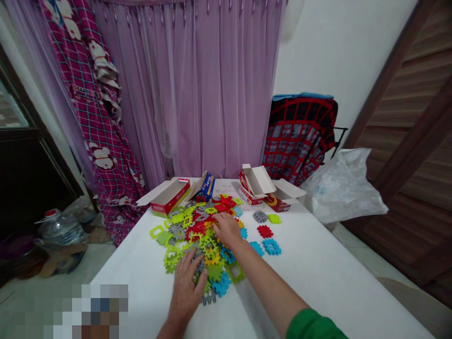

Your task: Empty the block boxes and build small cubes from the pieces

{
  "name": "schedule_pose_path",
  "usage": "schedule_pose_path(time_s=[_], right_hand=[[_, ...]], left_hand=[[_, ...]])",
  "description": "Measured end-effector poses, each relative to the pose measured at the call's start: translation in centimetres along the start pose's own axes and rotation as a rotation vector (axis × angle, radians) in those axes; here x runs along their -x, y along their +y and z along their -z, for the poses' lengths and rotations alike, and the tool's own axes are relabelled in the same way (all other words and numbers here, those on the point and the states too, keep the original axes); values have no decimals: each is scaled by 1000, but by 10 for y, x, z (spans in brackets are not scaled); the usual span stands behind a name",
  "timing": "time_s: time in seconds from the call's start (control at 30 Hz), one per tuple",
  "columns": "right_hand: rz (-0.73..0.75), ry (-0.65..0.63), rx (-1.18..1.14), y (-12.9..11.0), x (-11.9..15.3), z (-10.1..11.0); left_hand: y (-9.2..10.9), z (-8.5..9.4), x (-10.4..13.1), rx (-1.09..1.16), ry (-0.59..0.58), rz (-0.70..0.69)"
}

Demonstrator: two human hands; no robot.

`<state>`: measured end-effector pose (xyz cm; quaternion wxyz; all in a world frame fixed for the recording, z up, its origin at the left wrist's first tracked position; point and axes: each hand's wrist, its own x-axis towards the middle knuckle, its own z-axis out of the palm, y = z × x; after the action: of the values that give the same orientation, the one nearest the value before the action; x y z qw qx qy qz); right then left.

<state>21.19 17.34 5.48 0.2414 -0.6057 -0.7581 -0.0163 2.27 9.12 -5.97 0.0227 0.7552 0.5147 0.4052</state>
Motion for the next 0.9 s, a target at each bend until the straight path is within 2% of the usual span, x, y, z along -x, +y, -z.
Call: schedule_pose_path(time_s=[0.1, 0.2, 0.27, 0.33, 0.4, 0.47, 0.63, 0.73, 0.9], right_hand=[[44, -103, 92, -13, -27, -9], [93, -158, 140, -16, -41, -17], [116, -147, 119, -15, -44, -18], [99, -61, 30, -11, -42, -14], [-6, 73, -138, -5, -34, -8], [-150, 136, -379, 1, -19, -2], [-341, 38, -955, 11, 30, 1], [-433, 43, -1087, 11, 57, -2], [-514, 73, -1170, 7, 89, -5]], left_hand=[[-2, -1, 2, -7, 12, -22], [-2, -2, 3, -14, 9, -32], [-2, -2, 3, -14, 7, -26], [-2, -2, 4, -9, 9, -21], [-3, -2, 4, 3, 11, -17], [-2, -1, 3, 15, 13, -16], [8, 10, -6, 39, 70, -30], [19, 18, -11, 54, 78, -37], [39, 21, -13, 46, 11, -3]])
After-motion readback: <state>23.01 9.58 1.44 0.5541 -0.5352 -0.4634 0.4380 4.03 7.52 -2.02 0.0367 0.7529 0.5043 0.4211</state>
